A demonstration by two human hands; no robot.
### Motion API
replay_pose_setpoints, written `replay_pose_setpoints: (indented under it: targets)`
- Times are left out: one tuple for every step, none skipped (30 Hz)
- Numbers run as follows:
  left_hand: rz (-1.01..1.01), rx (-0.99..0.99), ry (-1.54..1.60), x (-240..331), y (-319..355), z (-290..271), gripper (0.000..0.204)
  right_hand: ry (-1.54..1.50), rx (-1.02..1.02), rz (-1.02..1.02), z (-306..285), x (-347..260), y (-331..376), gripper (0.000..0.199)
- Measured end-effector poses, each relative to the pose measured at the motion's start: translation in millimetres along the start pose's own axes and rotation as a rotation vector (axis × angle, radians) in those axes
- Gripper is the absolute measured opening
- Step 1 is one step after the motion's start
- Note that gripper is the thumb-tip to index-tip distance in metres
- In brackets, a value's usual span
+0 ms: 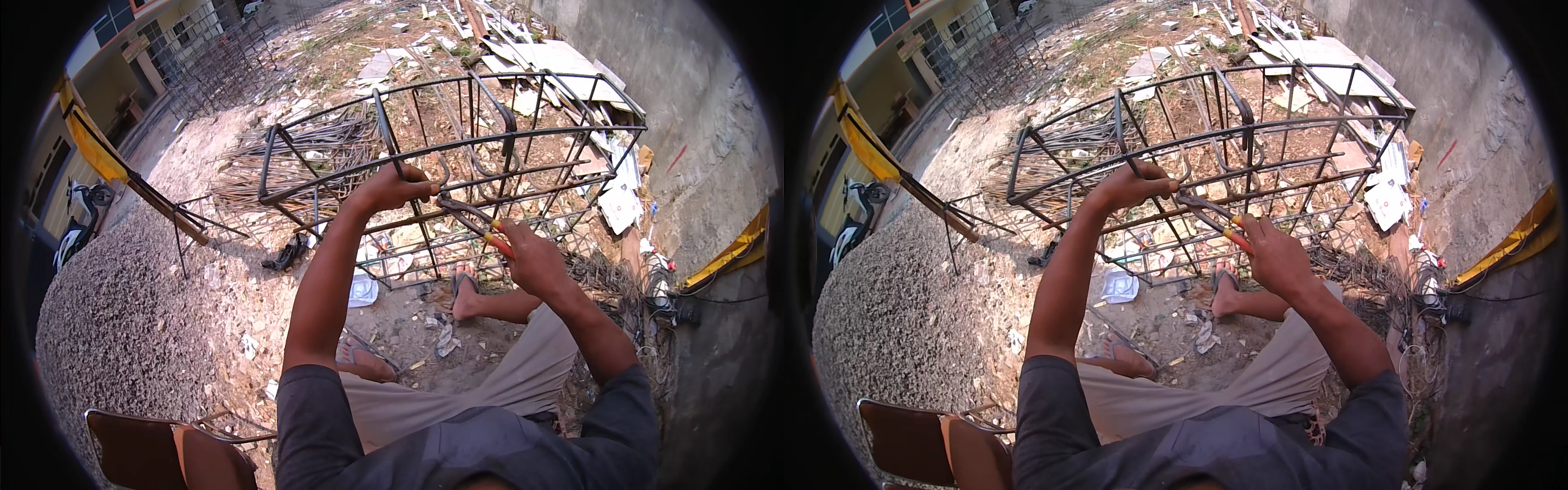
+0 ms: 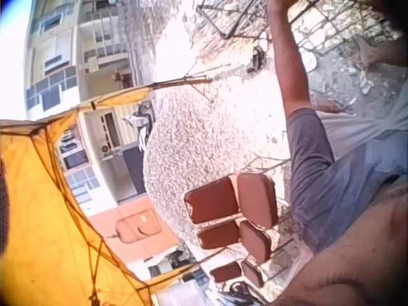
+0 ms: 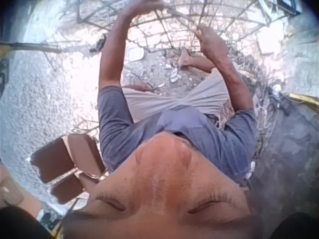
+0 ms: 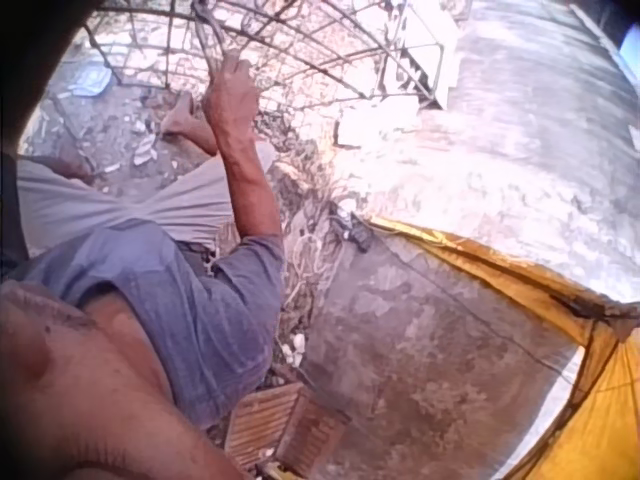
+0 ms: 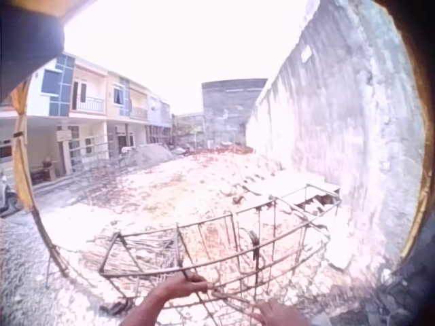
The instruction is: The person is assembling a metal frame structure by tying metal rods together with wire. They use pliers to twist and secure the wire at various joints of the frame.
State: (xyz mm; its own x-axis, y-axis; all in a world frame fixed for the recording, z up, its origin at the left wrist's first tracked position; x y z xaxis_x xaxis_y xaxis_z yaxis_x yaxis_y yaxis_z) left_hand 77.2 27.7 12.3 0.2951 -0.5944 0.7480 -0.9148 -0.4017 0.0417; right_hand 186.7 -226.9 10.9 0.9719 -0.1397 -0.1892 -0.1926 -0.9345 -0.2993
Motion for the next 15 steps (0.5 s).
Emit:
replay_pose_setpoints:
  targets:
    - [-0.016, 0.004, 0.015, -2.1, 0.8, 0.4, 0.048, 0.003, 0.008, -0.009, 0.1, 0.8, -0.1, 0.033]
    - [-0.029, 0.006, 0.029, -3.9, -1.0, 0.7, 0.049, 0.006, 0.020, -0.016, 1.2, 3.2, -1.1, 0.033]
    - [-0.043, 0.009, 0.042, -5.2, -2.8, 0.7, 0.049, 0.009, 0.031, -0.024, 0.5, 4.2, -2.6, 0.033]
    - [-0.013, 0.034, 0.048, -5.1, -4.9, -1.3, 0.050, -0.017, -0.047, 0.050, 4.7, 9.0, -4.9, 0.048]
    - [-0.010, 0.037, 0.041, -7.4, -4.4, -1.9, 0.050, -0.006, -0.025, 0.060, 4.6, 6.4, -4.5, 0.047]
    - [-0.008, 0.041, 0.033, -9.8, -3.6, -3.0, 0.050, 0.005, -0.004, 0.069, 5.2, 2.6, -2.7, 0.047]
    - [-0.007, 0.047, 0.026, -12.1, -2.7, -3.8, 0.049, 0.015, 0.018, 0.077, 6.5, -1.8, -0.4, 0.046]
    - [-0.014, 0.031, 0.042, -11.3, -0.3, -3.7, 0.049, 0.007, 0.073, 0.066, 8.0, -8.7, 4.6, 0.044]
    - [-0.021, 0.014, 0.063, -8.2, 1.2, -1.3, 0.048, 0.002, 0.124, 0.057, 11.7, -14.7, 13.4, 0.043]
    - [-0.029, -0.002, 0.085, -6.2, 2.1, 2.0, 0.048, -0.003, 0.175, 0.046, 15.4, -20.0, 20.4, 0.042]
    - [-0.013, 0.008, 0.081, -6.2, 2.9, 2.9, 0.045, -0.088, 0.074, 0.130, 31.1, -20.4, 23.9, 0.039]
    - [0.002, 0.018, 0.077, -5.4, 2.2, 3.2, 0.043, -0.172, -0.028, 0.214, 48.1, -20.8, 27.8, 0.038]
    - [0.018, 0.028, 0.073, -5.7, 4.1, 3.2, 0.041, -0.255, -0.131, 0.297, 64.2, -19.5, 32.1, 0.038]
    - [0.021, 0.032, 0.072, -6.8, 5.5, 1.8, 0.040, -0.429, -0.064, 0.256, 64.5, -20.6, 31.3, 0.041]
    - [0.024, 0.038, 0.071, -8.0, 7.3, 0.3, 0.039, -0.763, -0.181, 0.324, 79.3, -22.1, 31.9, 0.044]
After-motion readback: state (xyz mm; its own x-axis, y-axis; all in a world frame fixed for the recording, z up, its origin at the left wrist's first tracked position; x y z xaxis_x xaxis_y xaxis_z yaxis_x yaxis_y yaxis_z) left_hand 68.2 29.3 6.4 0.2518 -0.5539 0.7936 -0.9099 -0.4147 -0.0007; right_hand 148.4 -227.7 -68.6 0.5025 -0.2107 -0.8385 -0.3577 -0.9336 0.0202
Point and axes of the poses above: each hand's wrist, its own y-axis away from the middle knuckle, its own z-axis out of the palm, x = y × z, the point moved 7 cm from there along -y, towards the middle knuckle, and after that the axes turned 1 degree about -z, right-handed, at the moved point
